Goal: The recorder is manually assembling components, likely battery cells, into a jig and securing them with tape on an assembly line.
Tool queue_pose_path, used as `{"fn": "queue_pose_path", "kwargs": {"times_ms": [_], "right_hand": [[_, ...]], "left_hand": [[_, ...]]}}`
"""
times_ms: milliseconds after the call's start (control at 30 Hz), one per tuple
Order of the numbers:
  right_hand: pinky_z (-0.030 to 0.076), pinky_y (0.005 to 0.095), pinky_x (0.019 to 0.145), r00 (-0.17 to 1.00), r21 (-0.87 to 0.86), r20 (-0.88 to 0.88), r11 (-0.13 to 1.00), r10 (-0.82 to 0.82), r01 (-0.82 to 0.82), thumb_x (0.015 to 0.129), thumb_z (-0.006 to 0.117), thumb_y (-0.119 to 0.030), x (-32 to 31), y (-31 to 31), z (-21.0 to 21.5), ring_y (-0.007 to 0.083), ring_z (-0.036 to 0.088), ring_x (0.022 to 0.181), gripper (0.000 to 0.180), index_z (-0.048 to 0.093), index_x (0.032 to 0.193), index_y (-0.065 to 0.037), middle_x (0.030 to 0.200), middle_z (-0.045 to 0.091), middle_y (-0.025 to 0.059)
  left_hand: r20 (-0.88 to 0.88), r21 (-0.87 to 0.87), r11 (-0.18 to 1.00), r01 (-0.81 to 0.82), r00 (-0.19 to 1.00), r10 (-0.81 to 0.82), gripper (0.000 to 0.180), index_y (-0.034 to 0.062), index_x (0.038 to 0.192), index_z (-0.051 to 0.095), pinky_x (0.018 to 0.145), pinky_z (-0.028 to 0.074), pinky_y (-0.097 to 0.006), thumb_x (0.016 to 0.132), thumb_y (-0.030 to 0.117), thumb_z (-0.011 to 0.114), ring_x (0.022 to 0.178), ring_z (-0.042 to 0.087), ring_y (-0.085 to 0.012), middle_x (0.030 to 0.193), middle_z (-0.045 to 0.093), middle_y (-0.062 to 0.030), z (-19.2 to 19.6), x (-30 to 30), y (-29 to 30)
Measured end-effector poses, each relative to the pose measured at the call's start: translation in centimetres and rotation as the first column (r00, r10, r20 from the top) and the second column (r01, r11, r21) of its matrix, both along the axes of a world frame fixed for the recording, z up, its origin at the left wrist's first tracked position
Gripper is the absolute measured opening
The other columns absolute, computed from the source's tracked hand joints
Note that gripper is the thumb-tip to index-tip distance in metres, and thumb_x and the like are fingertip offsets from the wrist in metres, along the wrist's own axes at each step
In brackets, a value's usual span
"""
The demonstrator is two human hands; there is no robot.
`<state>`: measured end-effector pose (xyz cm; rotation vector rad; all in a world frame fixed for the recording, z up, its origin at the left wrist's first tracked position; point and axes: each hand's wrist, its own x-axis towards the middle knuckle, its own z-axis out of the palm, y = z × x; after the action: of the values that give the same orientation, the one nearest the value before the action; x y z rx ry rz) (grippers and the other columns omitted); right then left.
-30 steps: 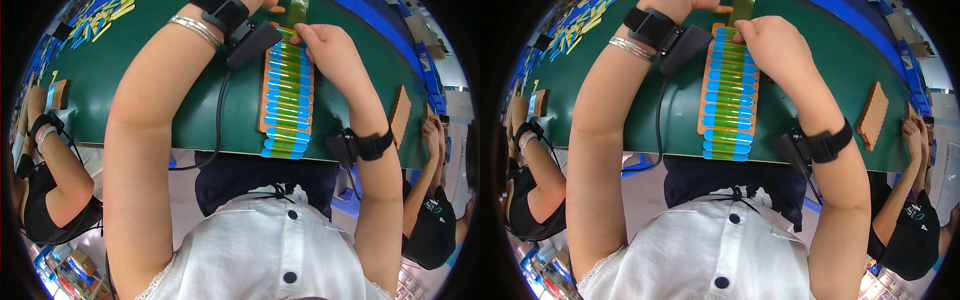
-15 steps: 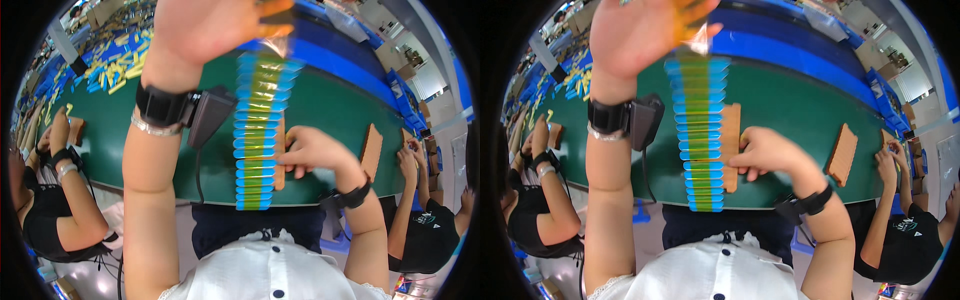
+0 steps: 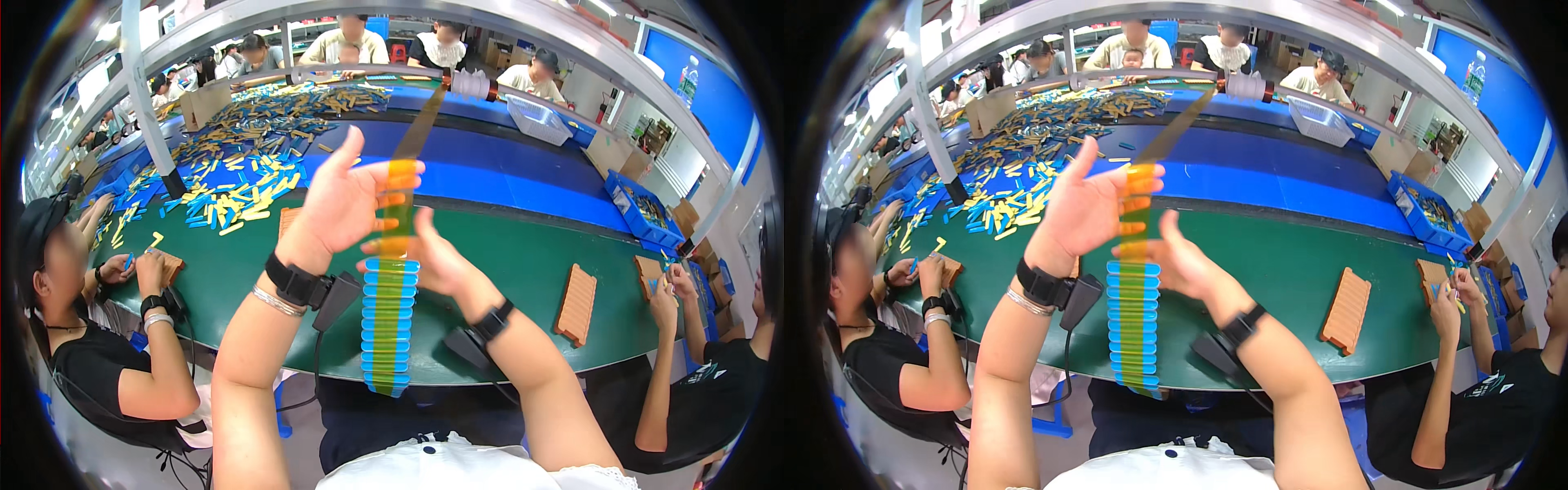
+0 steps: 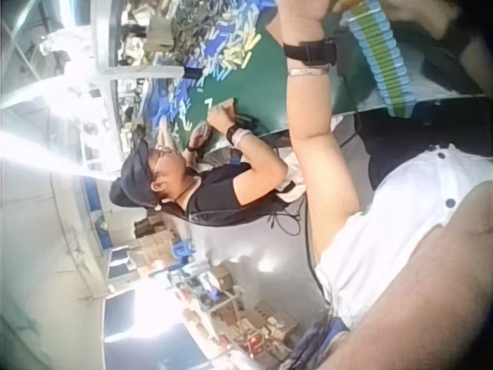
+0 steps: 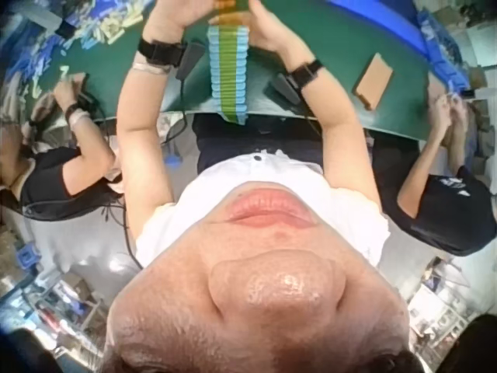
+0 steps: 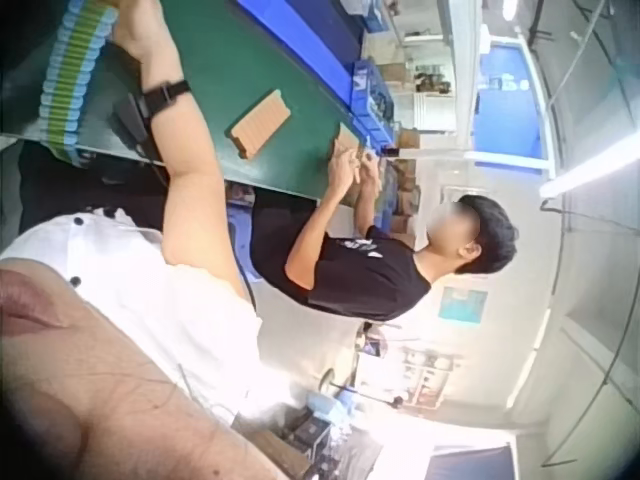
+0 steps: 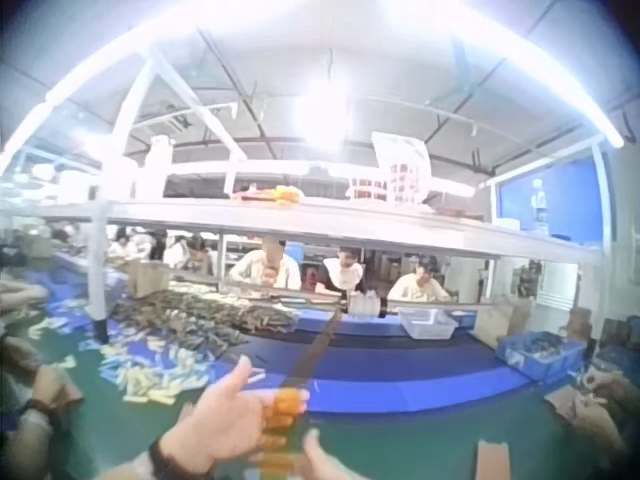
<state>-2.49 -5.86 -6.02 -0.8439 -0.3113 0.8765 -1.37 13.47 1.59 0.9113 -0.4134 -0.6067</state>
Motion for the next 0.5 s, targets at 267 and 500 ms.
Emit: {"fn": "queue_pose_path", "kwargs": {"times_ms": [267,500], "right_hand": [[0.052,0.0316,0.090,0.820,-0.186,0.479,0.877,-0.313,0.443,0.088,0.070,-0.007,-11.6,-4.7,2.5,0.0158,0.066,0.099,0.036,0.063,0.121,0.003,0.110,0.070,0.0078],[0.053,0.0328,0.067,0.313,-0.284,0.942,0.782,0.119,0.555,0.081,0.077,-0.016,-23.7,-13.3,-0.9,0.0236,0.068,0.072,0.019,0.076,0.098,-0.009,0.085,0.071,0.0099]], "left_hand": [[-0.128,-0.030,0.998,-0.063,0.990,0.059,0.081,0.0048,0.119,0.067,0.089,0.039,-0.040,0.093,0.074,0.033,0.094,0.053,-0.0192,0.108,0.065,-0.0017,-1.0,-2.8,-7.7],[0.266,0.098,0.986,0.132,0.952,-0.154,0.085,0.0066,0.140,0.052,0.104,0.036,-0.042,0.092,0.075,0.036,0.130,0.045,-0.0235,0.137,0.053,-0.0060,-7.1,-15.0,-10.9]]}}
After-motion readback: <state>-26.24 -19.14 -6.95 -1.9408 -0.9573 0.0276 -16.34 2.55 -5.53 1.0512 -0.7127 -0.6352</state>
